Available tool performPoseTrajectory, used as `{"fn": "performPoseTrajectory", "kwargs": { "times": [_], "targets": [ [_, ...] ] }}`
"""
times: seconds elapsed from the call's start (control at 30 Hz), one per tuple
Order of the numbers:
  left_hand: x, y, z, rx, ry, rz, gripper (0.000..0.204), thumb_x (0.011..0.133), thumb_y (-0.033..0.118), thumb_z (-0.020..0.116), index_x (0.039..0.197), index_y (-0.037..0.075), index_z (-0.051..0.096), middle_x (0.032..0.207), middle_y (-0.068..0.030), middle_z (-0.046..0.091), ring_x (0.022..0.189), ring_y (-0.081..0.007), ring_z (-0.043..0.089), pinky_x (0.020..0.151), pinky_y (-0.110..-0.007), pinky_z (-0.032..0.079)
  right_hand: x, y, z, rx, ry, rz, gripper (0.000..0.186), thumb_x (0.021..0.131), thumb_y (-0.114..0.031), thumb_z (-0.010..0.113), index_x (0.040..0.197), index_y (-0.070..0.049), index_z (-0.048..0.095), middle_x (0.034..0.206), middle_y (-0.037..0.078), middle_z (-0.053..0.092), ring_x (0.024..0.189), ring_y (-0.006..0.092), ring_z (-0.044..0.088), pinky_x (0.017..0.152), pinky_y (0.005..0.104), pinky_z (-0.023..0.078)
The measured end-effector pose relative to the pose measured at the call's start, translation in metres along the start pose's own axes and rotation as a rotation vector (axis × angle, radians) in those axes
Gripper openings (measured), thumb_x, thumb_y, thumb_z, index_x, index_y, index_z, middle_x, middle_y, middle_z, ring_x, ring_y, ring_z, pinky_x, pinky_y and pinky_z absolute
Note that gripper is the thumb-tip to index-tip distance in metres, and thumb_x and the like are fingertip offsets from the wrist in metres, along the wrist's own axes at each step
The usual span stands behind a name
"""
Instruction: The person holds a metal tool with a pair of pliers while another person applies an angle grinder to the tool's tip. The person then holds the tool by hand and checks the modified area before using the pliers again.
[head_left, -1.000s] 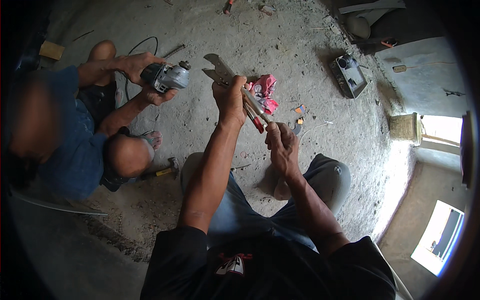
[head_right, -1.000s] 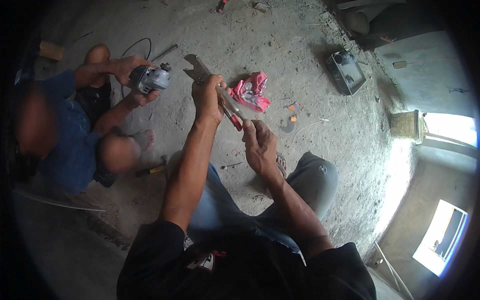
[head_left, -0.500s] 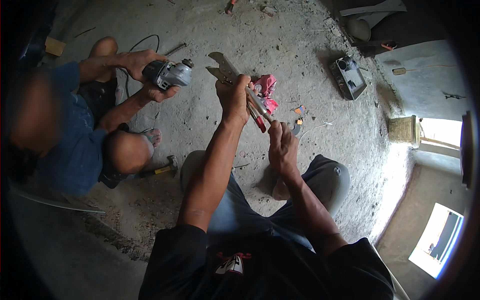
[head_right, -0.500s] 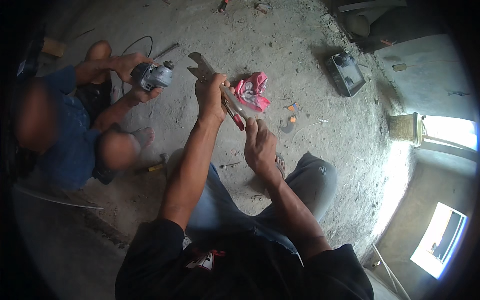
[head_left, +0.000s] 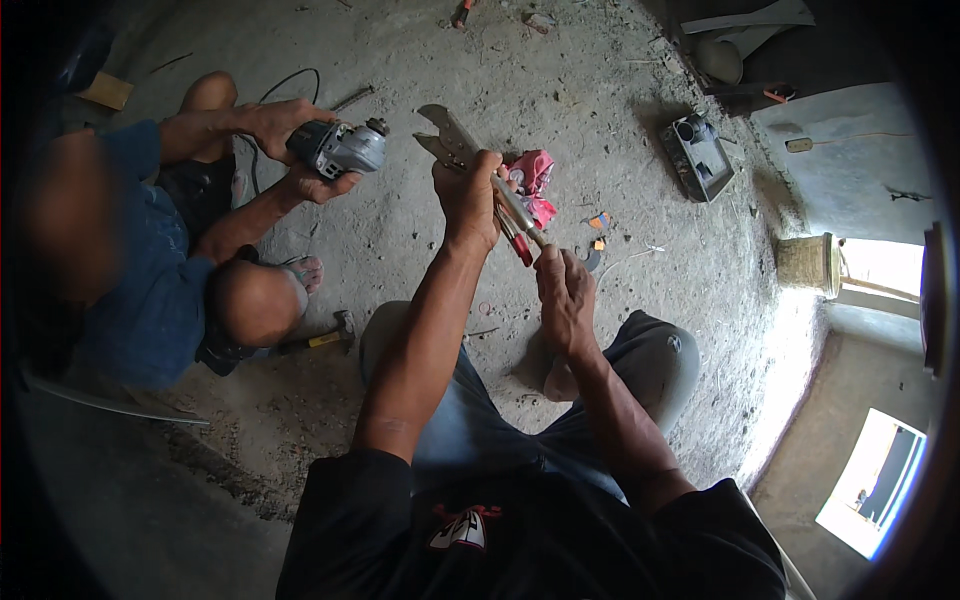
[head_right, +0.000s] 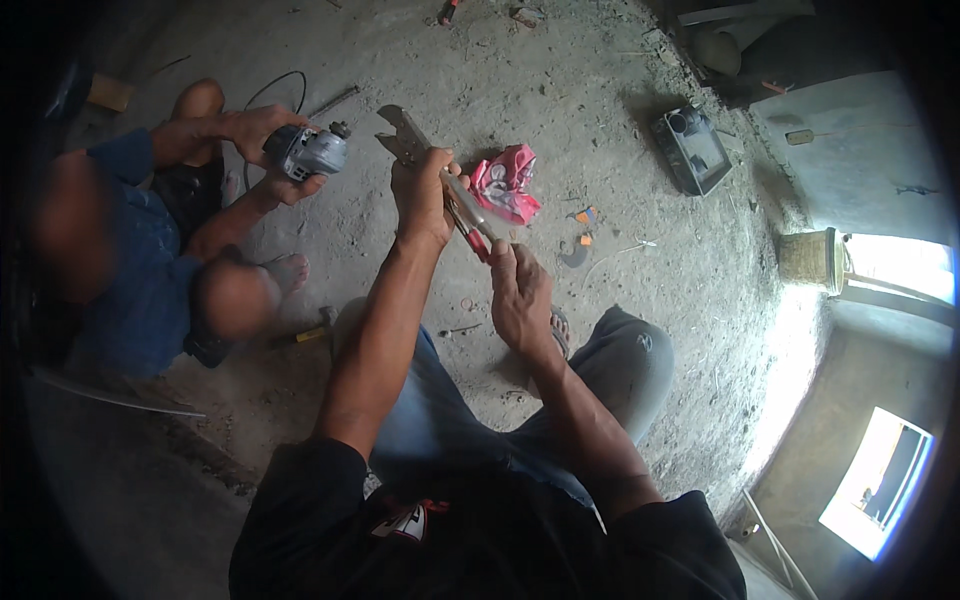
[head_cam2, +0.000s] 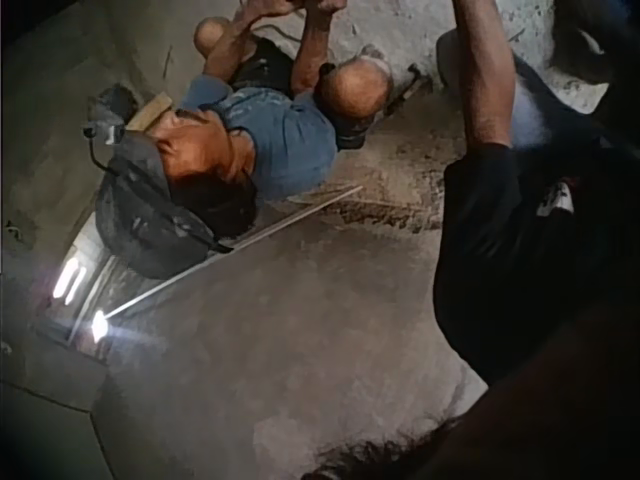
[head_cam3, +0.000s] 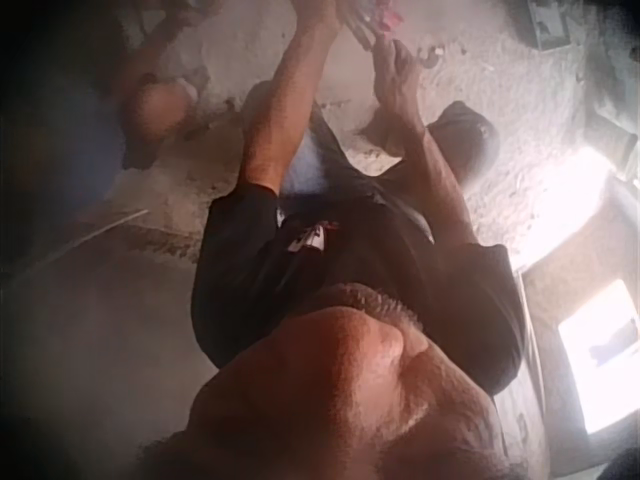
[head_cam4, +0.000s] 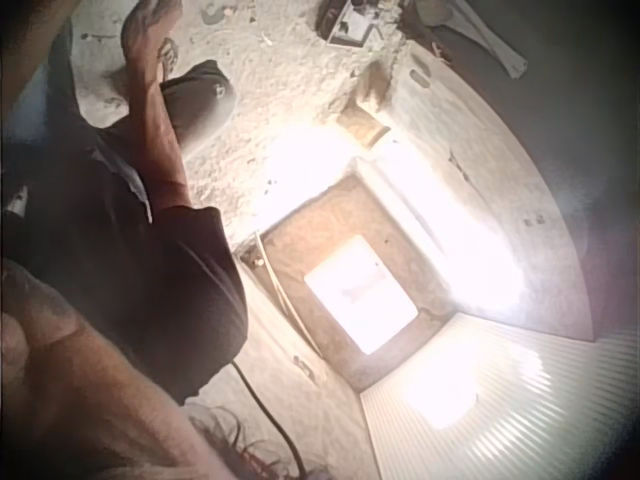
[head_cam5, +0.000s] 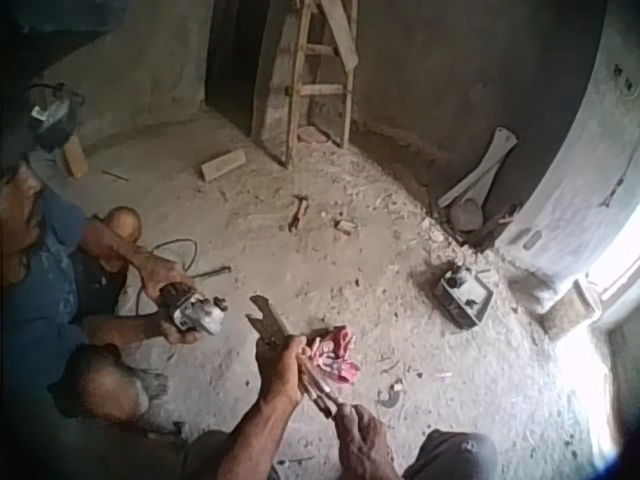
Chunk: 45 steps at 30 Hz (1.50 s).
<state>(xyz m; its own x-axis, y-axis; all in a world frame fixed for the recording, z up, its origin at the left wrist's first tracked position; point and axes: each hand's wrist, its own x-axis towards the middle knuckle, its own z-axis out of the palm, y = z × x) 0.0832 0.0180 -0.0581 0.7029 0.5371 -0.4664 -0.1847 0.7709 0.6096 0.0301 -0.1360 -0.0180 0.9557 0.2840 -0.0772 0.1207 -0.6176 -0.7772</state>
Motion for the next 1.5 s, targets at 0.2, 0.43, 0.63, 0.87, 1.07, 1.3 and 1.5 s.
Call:
{"fn": "performPoseTrajectory", "kwargs": {
  "times": [0.2,0.43,0.63,0.87,1.07,1.3,1.5],
  "targets": [
    [0.002,-0.001,-0.004,0.007,-0.013,0.014,0.018,0.077,0.012,0.07,0.087,0.006,0.056,0.075,-0.004,0.055,0.063,-0.0147,0.056,0.06,-0.031,0.055,0.006,0.01,-0.01,0.807,-0.322,0.536,0.039,0.102,-0.042,0.049,0.081,-0.011,0.058,0.062,-0.003,0.044,0.051,0.0084,0.033,0.049,0.0259,0.026],
    [-0.005,0.01,0.002,0.058,0.009,0.041,0.022,0.078,0.01,0.071,0.091,0.006,0.054,0.077,-0.0043,0.055,0.064,-0.0153,0.058,0.056,-0.03,0.054,0.017,0.009,-0.009,0.31,-0.309,0.056,0.05,0.101,-0.048,0.05,0.093,-0.001,0.064,0.07,0.001,0.056,0.061,0.0094,0.046,0.058,0.0262,0.038],
    [0.005,-0.005,-0.014,0.103,-0.075,0.103,0.021,0.08,0.005,0.068,0.09,0.005,0.05,0.069,-0.0045,0.055,0.054,-0.0152,0.056,0.049,-0.031,0.051,0.023,0.003,-0.026,0.348,-0.429,0.212,0.051,0.1,-0.048,0.053,0.09,0.0,0.066,0.073,0.001,0.057,0.065,0.0078,0.048,0.06,0.0252,0.04],
    [-0.002,-0.005,-0.003,0.122,0.037,0.165,0.032,0.08,0.002,0.066,0.1,0.009,0.042,0.081,-0.0052,0.053,0.062,-0.0153,0.057,0.049,-0.033,0.052,0.027,0.022,-0.028,0.46,-0.475,0.263,0.039,0.096,-0.036,0.065,0.101,0.003,0.066,0.072,0.0,0.056,0.064,0.0065,0.049,0.056,0.0233,0.04],
    [0.005,0.001,0.006,0.02,0.024,0.173,0.023,0.081,0.005,0.067,0.09,0.007,0.046,0.07,-0.0061,0.056,0.05,-0.0148,0.055,0.045,-0.029,0.051,0.055,0.024,-0.035,0.965,-0.782,0.503,0.031,0.102,-0.028,0.053,0.109,0.001,0.064,0.064,0.002,0.055,0.057,0.0109,0.047,0.054,0.0263,0.035],
    [0.017,-0.013,0.024,0.039,0.181,0.263,0.026,0.079,0.006,0.068,0.094,0.008,0.046,0.076,-0.0044,0.055,0.058,-0.0141,0.057,0.049,-0.032,0.051,0.079,0.052,-0.032,0.092,-0.332,-0.301,0.042,0.103,-0.042,0.05,0.1,-0.003,0.066,0.066,0.001,0.057,0.056,0.0099,0.048,0.055,0.0262,0.04],
    [0.017,-0.018,0.031,0.066,0.238,0.277,0.03,0.078,0.008,0.069,0.096,0.009,0.044,0.078,-0.0042,0.054,0.061,-0.014,0.058,0.051,-0.032,0.051,0.096,0.027,-0.056,0.646,-0.721,0.417,0.041,0.103,-0.043,0.048,0.081,-0.01,0.057,0.061,-0.003,0.046,0.051,0.0086,0.039,0.049,0.0249,0.029]
  ]
}}
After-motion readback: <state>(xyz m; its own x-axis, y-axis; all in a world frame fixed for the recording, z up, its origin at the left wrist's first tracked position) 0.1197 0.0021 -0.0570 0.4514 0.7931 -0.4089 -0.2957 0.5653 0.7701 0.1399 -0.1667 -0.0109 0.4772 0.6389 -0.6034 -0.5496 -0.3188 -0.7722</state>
